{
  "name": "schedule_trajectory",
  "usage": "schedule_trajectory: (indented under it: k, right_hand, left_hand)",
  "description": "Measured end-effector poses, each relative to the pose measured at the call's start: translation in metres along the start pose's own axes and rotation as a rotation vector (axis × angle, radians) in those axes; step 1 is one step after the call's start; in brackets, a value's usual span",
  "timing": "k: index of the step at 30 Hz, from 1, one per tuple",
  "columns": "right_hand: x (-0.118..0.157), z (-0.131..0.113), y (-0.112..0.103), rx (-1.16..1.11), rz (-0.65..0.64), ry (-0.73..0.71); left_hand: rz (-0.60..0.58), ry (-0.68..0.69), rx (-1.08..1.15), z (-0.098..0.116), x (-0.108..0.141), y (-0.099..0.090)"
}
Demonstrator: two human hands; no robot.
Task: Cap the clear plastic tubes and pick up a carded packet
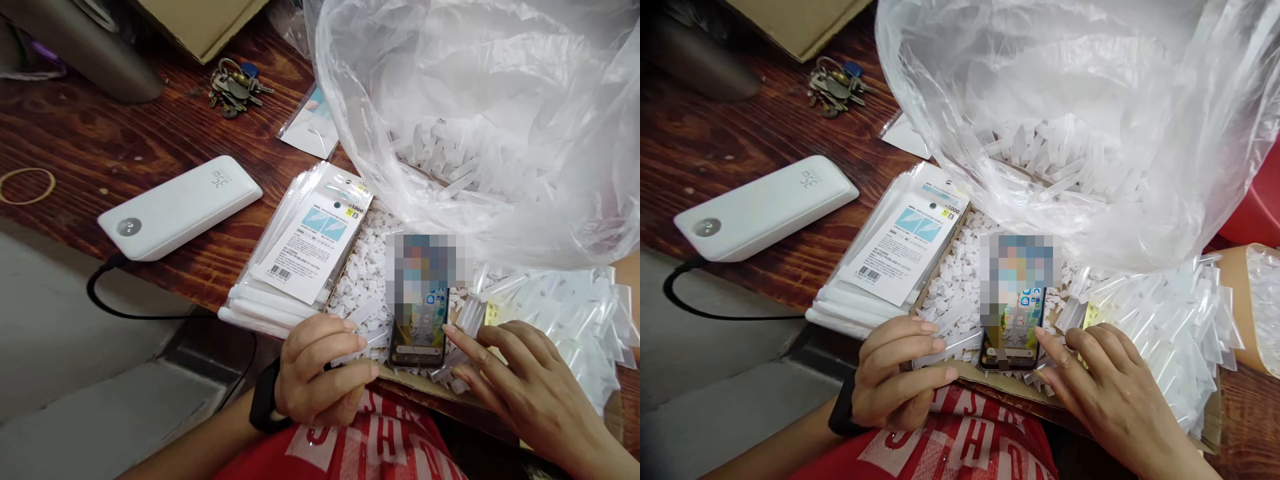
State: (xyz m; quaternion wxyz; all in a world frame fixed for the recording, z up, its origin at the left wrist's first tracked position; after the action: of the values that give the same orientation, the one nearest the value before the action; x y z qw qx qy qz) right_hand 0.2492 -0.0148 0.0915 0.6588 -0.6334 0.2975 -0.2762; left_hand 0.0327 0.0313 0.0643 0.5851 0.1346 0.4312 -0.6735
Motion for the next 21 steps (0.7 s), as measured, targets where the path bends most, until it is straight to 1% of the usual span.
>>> schedule_trajectory:
  k: [3,6,11,13,16,21]
  right_hand:
    - [-0.002,0.003,0.004,0.022,-0.012,0.034]
    - [-0.013,-0.001,0.008,0.03,-0.013,0.042]
    - [-0.032,-0.023,0.01,-0.078,0.005,-0.069]
    - [-0.033,-0.025,0.007,-0.101,0.013,-0.084]
    - [-0.03,-0.018,0.001,-0.059,0.017,-0.072]
    - [-0.025,0.01,-0.007,0.093,-0.003,0.023]
  left_hand:
    - [-0.015,0.006,-0.002,0.0,0.001,0.001]
    - [-0.017,-0.002,0.001,-0.001,0.001,0.001]
    - [-0.006,-0.005,-0.011,-0.001,0.001,0.001]
    - [0.001,0.001,-0.011,0.0,0.001,0.001]
    - [-0.003,0.002,-0.004,0.0,0.0,0.002]
    - [-0.006,-0.005,-0.013,0.0,0.0,0.002]
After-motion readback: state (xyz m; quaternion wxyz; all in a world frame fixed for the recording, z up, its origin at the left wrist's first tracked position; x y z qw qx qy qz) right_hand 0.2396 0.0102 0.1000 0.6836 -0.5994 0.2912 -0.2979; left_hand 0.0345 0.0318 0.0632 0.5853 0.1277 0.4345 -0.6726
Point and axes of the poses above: each hand's wrist, its own x-axis away from the middle knuckle, its own y-axis out of the palm, z = x × y, the point moved 9 cm from there along -x, towards the middle knuckle, and after that the axes turned 10 degrees about -y, right-handed, at the moved point
